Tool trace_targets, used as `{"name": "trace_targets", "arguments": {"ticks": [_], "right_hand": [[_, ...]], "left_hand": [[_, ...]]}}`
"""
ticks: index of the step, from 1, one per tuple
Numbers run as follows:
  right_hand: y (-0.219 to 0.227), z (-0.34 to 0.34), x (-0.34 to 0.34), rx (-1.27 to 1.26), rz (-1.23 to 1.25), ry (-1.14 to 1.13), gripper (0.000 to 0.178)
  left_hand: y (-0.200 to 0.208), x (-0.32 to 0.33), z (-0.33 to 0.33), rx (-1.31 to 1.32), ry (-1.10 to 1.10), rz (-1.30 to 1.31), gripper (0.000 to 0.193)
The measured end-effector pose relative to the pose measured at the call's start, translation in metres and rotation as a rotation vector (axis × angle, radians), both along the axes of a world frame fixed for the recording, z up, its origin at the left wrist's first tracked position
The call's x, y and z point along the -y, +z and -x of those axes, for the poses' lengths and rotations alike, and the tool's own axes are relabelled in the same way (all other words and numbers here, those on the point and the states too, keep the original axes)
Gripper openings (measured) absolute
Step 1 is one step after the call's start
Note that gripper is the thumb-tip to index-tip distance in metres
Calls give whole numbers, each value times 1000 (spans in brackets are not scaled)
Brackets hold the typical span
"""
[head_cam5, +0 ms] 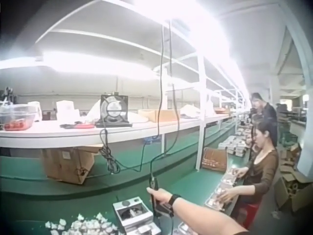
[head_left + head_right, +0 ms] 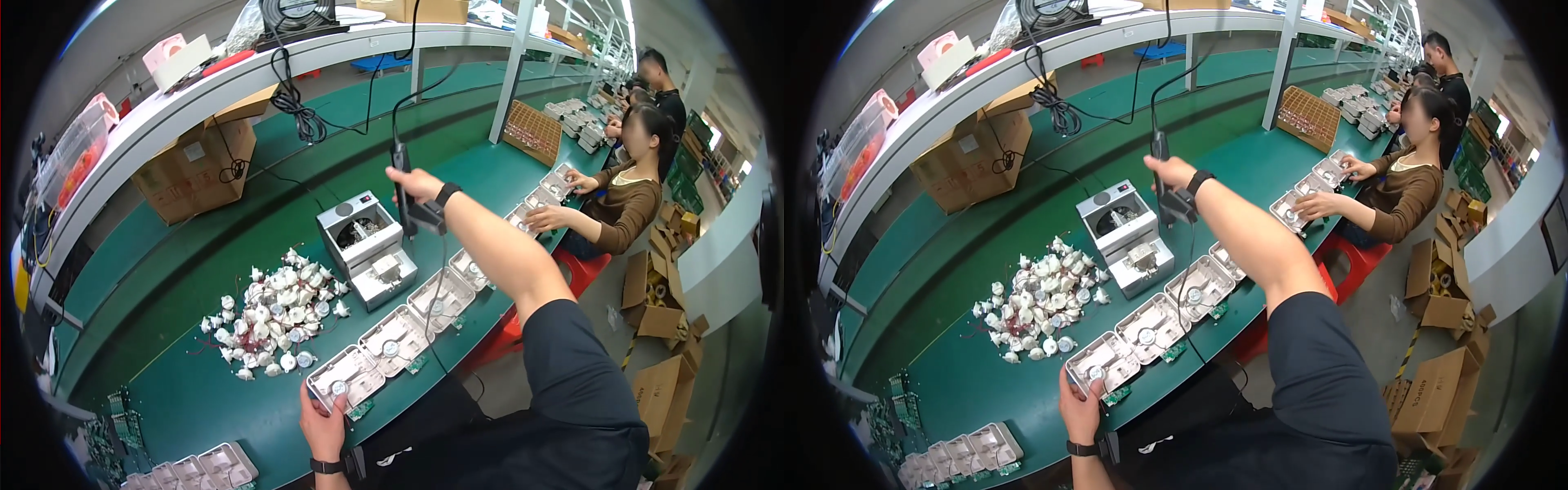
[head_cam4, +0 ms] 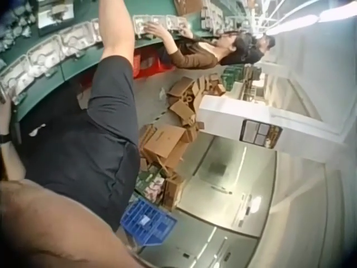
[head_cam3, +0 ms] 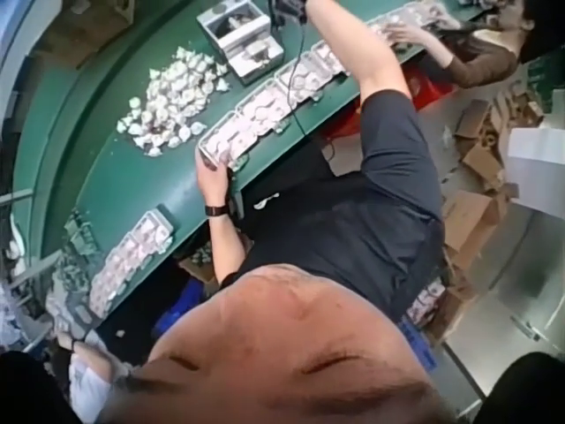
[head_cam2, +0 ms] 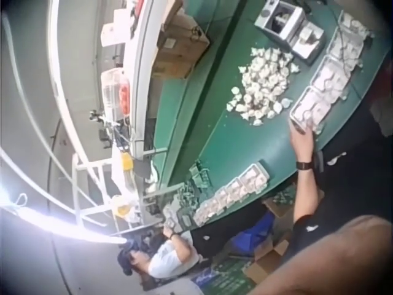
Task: The person picks up motors from a pile, places them into plastic housings, and secures them using a power screwdriver. This process is repeated for several units as the person continues to gather more motors from the pile.
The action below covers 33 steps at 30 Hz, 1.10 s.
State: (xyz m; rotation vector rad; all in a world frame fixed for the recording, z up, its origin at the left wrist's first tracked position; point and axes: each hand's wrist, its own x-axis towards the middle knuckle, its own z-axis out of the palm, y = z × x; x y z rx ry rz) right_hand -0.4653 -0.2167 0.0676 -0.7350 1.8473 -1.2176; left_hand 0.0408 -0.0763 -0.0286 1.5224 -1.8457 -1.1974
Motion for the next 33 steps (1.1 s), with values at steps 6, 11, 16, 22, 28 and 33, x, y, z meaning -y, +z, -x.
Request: {"name": "trace_targets", "arguments": {"ticks": [6,11,16,22,28,33], "right_hand": [[-70,6,15,-17,17,36,58],[-101,-10,-5,-820,48,22,60],[-27,-28,-94,-794,70,102,44],[-43,-12,-221,-888,59,-221,36],[-87,-44,-276,-1139,0,-349,42],[-89,-32,-283,-1134,3,-411,41]], "left_hand": [[-20,-10,-7,-126,19,33,72],[-36,-11,-12,-176,21,5,63],[-25,-16,-14,-240,87,-83,58],[-20,-17,-17,-220,28,22,46],[-28,-24,-25,-130,-32,86,40],[-24,-29,-14,-147,-80,-15,41]]}}
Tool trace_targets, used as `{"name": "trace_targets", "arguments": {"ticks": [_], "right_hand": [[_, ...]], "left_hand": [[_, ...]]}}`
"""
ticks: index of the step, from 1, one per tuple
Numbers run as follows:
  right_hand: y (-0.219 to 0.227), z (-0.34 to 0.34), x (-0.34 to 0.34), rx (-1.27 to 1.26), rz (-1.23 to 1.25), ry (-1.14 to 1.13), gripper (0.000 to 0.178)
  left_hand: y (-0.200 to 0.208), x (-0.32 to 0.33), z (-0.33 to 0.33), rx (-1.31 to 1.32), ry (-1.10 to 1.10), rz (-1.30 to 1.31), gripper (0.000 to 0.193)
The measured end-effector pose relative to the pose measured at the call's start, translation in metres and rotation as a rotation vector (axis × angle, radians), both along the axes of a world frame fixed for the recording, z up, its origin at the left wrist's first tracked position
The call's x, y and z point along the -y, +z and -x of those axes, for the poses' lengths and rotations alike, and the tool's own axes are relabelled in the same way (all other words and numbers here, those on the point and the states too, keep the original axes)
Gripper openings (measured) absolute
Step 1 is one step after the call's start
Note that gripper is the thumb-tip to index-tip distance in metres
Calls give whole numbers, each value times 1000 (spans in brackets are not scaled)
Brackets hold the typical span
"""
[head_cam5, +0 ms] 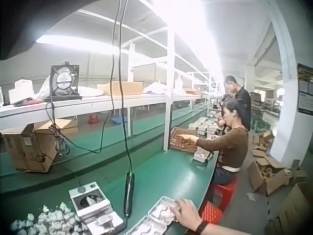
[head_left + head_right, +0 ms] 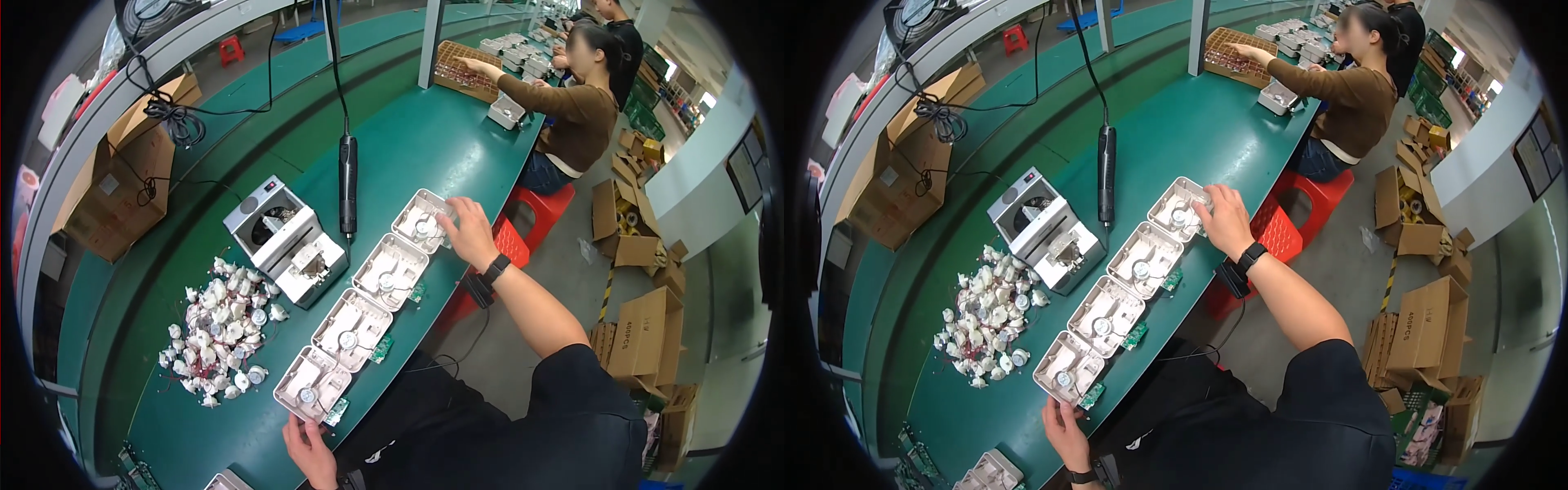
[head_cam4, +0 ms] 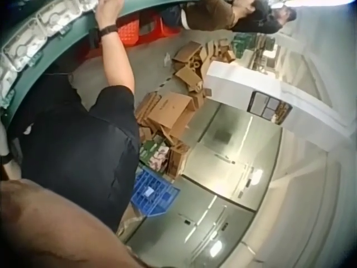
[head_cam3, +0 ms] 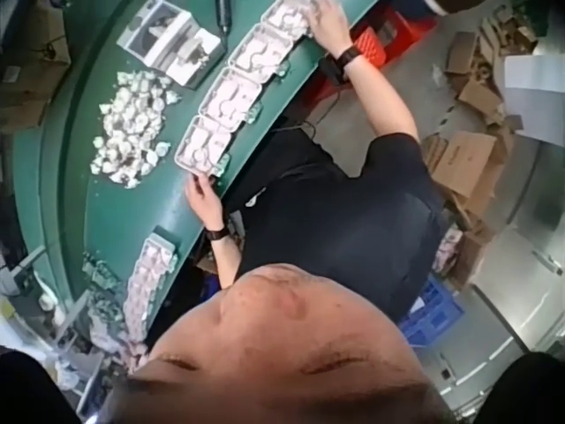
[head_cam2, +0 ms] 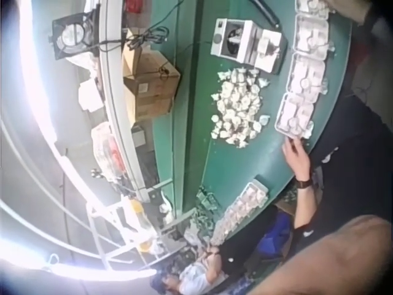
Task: The person picks up motors from a pile, places them into plastic housings, and secures them using a power screwdriver. This process is repeated for several units as the person continues to gather more motors from the pile.
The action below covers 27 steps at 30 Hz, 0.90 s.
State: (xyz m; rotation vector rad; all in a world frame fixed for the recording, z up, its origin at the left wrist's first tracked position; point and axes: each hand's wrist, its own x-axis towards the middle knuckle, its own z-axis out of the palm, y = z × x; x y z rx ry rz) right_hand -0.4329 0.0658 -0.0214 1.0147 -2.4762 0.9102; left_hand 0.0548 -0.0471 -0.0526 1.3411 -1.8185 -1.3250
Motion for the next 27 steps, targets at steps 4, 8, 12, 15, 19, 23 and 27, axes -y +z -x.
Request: {"name": "trace_targets", "arguments": {"ticks": [4,8,12,15,19,23,27], "right_hand": [[-8,35,-4,41,0,-39,39],[-19,92,-12,49,55,-74,37],[-27,151,-8,-6,82,-159,36],[-26,192,-1,38,53,-214,39],[-18,245,13,101,40,-220,46],[-16,303,10,192,218,-172,51],[-8,299,8,148,406,-286,53]], "left_hand": [[6,-13,29,-82,-25,-69,45],[14,-22,66,-117,-132,-149,53],[27,-28,111,-166,-227,-313,62],[33,-33,146,-190,-276,-379,66],[31,-36,191,-274,-369,-383,73],[19,-41,245,-379,-391,-449,77],[6,-37,294,-456,-405,-393,80]]}}
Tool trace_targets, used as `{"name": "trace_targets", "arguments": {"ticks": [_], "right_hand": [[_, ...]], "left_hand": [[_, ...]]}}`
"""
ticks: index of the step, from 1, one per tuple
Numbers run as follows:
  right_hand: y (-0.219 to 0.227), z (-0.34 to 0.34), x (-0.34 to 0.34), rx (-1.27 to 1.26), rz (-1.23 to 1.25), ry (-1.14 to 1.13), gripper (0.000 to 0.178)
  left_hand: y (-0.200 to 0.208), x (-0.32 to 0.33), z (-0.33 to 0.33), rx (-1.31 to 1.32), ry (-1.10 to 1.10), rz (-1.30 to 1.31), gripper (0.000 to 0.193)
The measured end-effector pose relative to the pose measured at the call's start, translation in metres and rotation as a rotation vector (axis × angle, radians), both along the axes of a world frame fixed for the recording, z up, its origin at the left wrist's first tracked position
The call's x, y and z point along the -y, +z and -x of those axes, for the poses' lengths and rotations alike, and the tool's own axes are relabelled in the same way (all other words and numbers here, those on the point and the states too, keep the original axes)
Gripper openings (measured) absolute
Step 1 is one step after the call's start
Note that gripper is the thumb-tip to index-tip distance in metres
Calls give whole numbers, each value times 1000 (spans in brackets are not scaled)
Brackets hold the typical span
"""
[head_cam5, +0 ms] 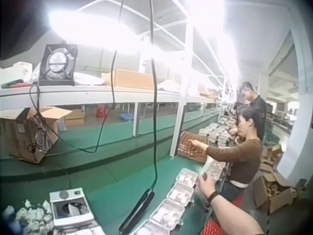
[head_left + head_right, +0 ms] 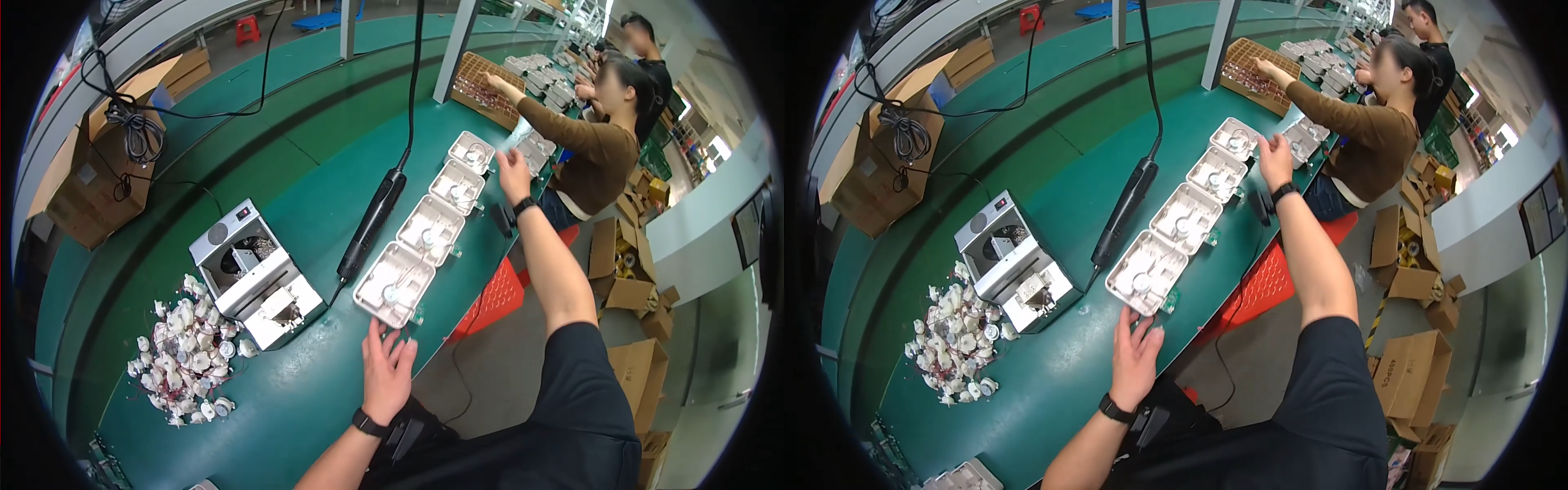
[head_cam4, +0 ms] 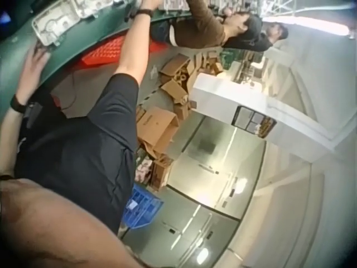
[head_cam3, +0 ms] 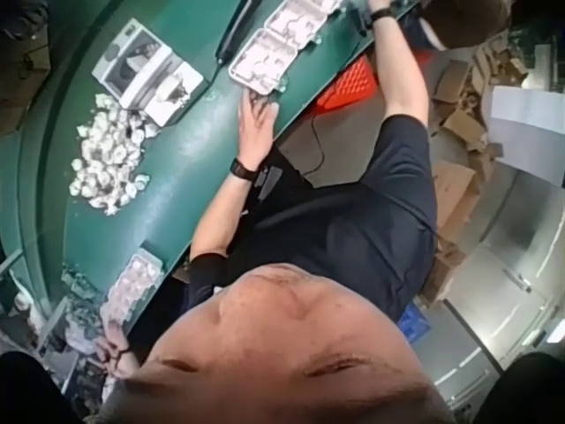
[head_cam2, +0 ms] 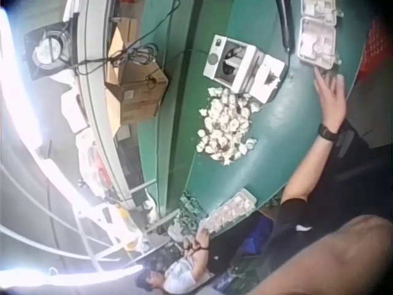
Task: The person picks up motors from a pile, places them into plastic housings, and secures them using a power screwdriver. This process is repeated for several units as the person continues to gather more motors from the pile.
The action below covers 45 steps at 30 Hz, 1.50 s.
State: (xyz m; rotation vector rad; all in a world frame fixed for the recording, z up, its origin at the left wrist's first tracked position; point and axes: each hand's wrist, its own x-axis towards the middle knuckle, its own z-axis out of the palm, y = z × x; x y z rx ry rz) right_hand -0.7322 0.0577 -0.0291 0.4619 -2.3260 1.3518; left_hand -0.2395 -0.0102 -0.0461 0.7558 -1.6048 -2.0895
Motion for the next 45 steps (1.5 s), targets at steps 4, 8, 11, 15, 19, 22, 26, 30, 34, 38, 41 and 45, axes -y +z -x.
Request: {"name": "trace_targets", "arguments": {"ticks": [4,8,11,15,19,22,26,30,34,38,41,45], "right_hand": [[-18,-81,-19,25,-132,50,41],[-31,-157,-43,235,-100,295,36],[-35,-184,-31,97,-185,337,37],[-42,-219,-11,-109,-374,448,38],[-38,-231,-27,-63,-538,472,35],[-51,-245,-46,-208,-509,464,33],[-44,-352,0,-148,-455,735,31],[3,-498,28,148,-359,1161,32],[18,-607,36,536,-385,1544,50],[8,-673,48,563,-533,1658,63],[2,-699,59,537,-603,1633,67],[-1,-708,66,465,-547,1638,63]], "left_hand": [[-14,12,44,-46,48,80,79],[-26,22,97,-105,89,141,74],[-29,45,118,-57,107,207,74],[-23,67,101,-1,187,281,67],[4,31,40,-104,387,349,56],[59,14,-56,-169,181,216,59],[103,19,-221,36,279,340,42],[112,58,-382,458,846,476,31],[83,99,-561,1437,1092,1103,31],[58,110,-647,1551,994,888,31],[46,119,-644,1420,821,677,30],[33,110,-655,1418,839,778,28]]}}
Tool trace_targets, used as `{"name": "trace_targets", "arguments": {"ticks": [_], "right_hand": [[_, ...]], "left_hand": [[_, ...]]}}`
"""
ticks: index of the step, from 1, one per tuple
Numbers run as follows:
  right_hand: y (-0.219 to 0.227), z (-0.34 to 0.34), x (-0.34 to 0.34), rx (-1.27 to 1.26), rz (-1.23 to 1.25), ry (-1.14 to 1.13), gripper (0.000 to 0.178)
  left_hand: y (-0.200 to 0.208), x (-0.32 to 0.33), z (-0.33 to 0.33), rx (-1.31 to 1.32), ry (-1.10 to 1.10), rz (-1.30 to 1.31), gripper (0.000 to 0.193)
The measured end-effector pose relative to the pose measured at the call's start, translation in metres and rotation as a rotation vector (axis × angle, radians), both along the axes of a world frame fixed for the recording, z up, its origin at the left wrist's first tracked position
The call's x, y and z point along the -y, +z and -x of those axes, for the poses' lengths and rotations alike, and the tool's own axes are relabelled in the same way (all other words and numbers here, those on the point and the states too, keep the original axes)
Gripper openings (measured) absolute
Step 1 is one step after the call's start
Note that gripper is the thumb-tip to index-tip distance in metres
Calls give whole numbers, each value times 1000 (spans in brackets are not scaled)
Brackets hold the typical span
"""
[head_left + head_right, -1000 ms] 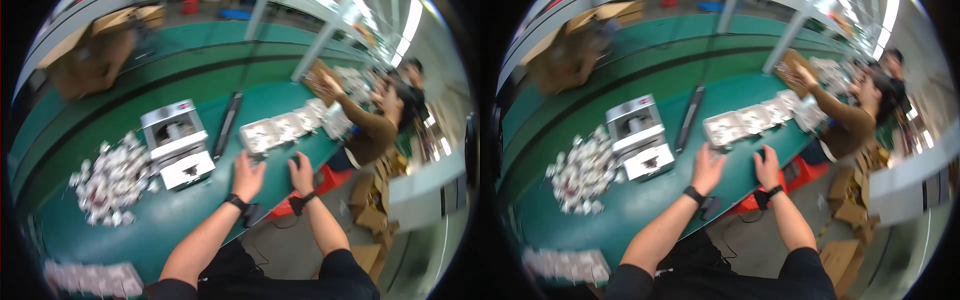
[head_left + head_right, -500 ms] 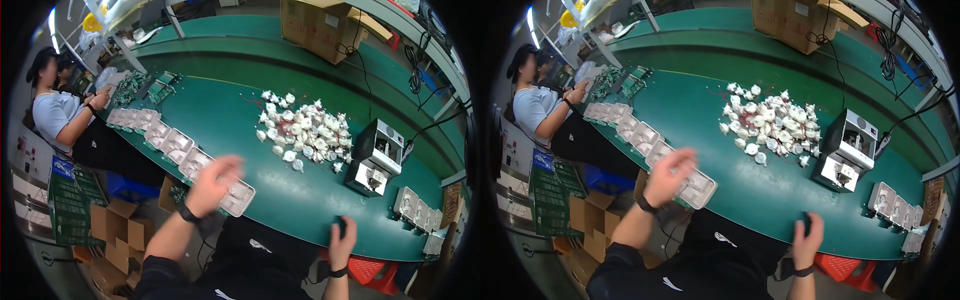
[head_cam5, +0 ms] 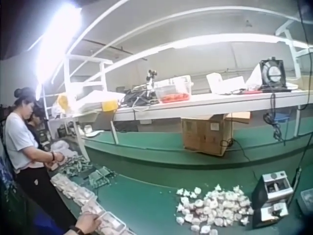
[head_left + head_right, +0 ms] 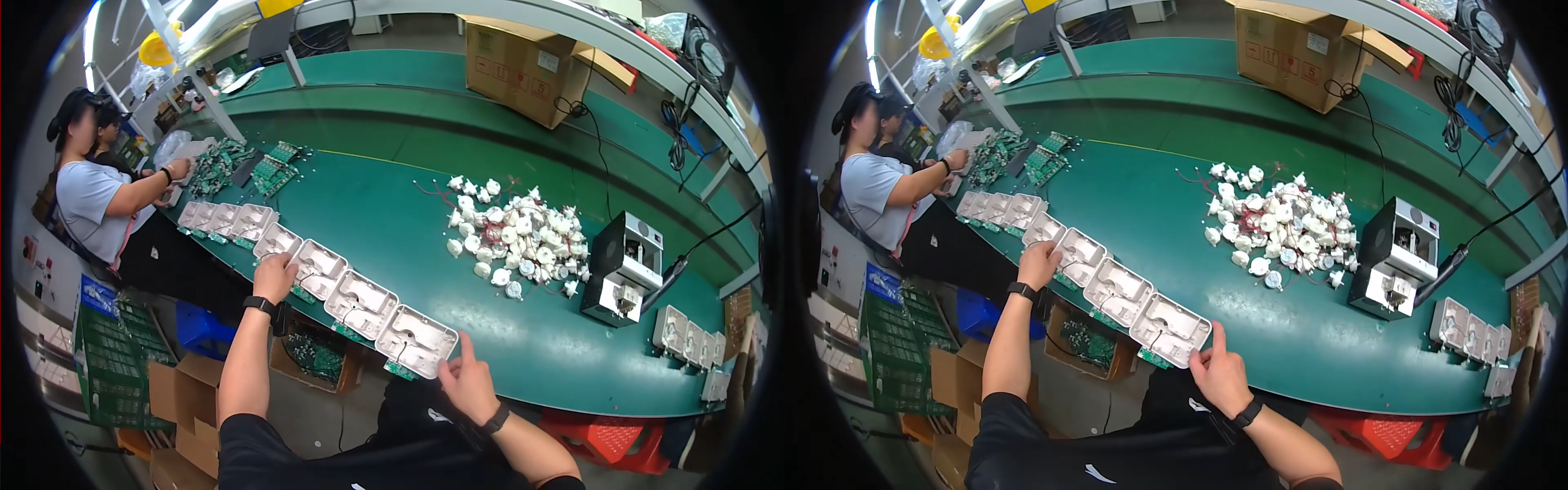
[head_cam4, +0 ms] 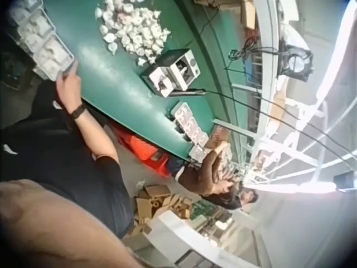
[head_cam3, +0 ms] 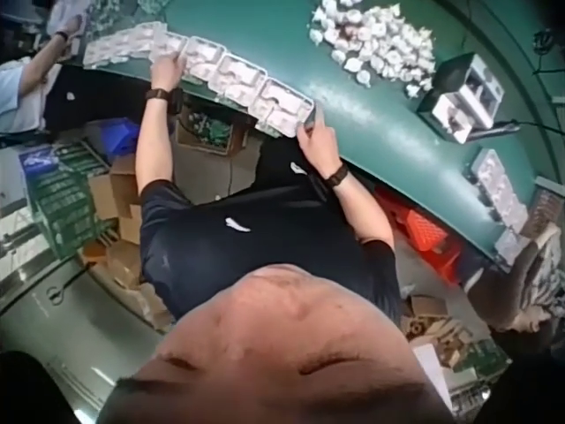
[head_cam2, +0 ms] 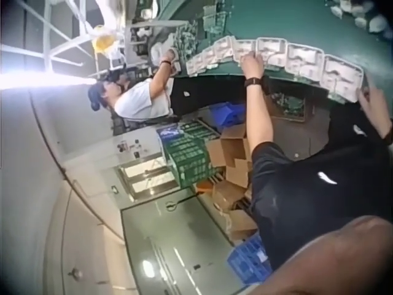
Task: The person picks up motors from a pile, places them into plastic housings, and secures them using a power screwdriver. This process is repeated for several units as the person continues to gather more motors from the pile.
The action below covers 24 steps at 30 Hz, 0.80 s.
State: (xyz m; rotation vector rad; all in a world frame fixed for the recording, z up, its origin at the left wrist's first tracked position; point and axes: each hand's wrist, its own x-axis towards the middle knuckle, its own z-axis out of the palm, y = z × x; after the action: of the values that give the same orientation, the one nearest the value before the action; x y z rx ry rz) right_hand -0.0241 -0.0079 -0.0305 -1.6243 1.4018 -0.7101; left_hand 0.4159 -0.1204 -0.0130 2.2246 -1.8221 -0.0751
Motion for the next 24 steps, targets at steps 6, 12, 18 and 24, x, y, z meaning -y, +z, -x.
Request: {"name": "trace_targets", "arguments": {"ticks": [6,12,18,24], "right_hand": [[12,63,-5,-196,80,-214,51],[10,151,-18,-497,247,-376,37],[12,233,-34,-677,278,-497,29],[12,263,-37,-737,310,-504,25]], "left_hand": [[9,-10,71,-117,-171,43,23],[16,-32,171,-152,-265,-4,19],[16,-49,254,-246,-356,-22,19],[11,-61,280,-273,-376,-16,18]]}}
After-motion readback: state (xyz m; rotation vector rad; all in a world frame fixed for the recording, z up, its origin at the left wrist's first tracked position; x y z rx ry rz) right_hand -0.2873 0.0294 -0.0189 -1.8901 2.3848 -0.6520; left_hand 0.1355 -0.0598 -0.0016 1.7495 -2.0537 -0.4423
